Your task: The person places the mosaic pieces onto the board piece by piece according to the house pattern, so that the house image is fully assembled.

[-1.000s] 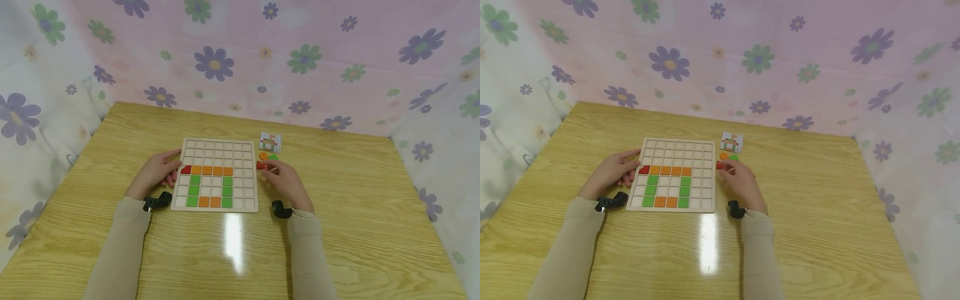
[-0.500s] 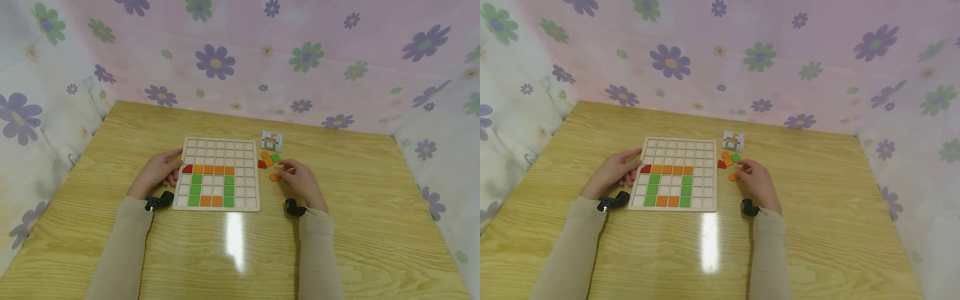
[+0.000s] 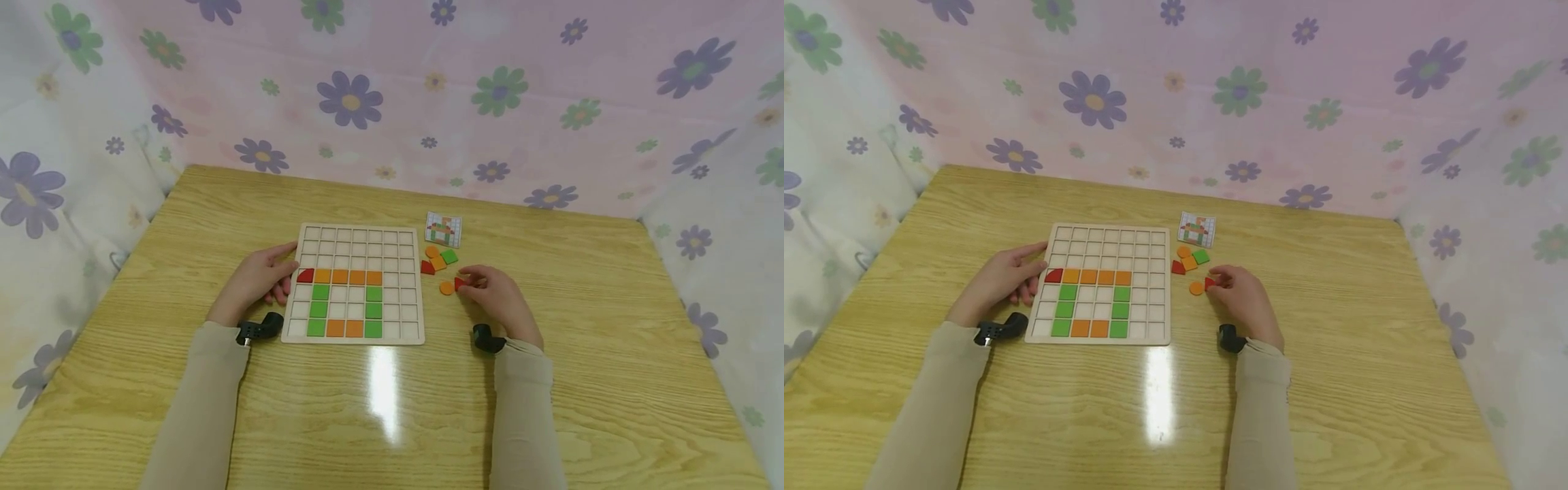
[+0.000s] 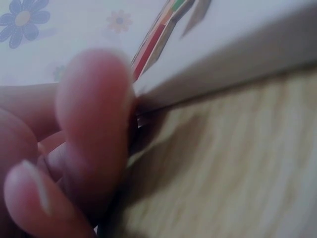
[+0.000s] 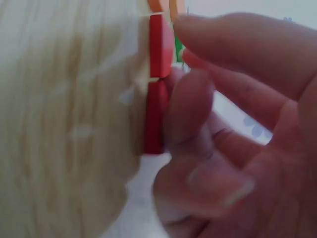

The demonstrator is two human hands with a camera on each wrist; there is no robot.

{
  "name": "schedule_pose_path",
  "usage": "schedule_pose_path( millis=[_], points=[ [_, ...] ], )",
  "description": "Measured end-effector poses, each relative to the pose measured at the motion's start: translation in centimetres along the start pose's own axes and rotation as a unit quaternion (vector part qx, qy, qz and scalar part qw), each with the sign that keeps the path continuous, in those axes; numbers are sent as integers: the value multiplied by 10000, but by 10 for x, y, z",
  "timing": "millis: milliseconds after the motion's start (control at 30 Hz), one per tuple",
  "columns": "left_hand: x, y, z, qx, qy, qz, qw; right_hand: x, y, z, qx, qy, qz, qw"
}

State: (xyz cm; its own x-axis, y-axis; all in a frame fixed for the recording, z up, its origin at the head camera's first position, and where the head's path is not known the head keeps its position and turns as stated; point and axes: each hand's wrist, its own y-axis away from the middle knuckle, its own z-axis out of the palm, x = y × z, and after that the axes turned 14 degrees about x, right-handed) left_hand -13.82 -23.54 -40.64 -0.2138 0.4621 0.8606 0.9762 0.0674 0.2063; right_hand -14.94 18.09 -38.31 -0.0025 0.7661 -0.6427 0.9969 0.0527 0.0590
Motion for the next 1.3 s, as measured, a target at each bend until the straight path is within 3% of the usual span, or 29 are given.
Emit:
schedule_pose_path(
  millis=[667, 1167, 1300],
  points=[
    [0, 0, 0, -26, -11, -56, 10000, -5, -1, 7, 112, 397, -168, 9990],
    [-1, 0, 1, -49, 137, -81, 9999, -19, -2, 17, -81, 496, -626, 9968],
    [-1, 0, 1, 6, 84, -74, 9999, -21, -4, 19, -76, 612, -576, 9964]
  ],
)
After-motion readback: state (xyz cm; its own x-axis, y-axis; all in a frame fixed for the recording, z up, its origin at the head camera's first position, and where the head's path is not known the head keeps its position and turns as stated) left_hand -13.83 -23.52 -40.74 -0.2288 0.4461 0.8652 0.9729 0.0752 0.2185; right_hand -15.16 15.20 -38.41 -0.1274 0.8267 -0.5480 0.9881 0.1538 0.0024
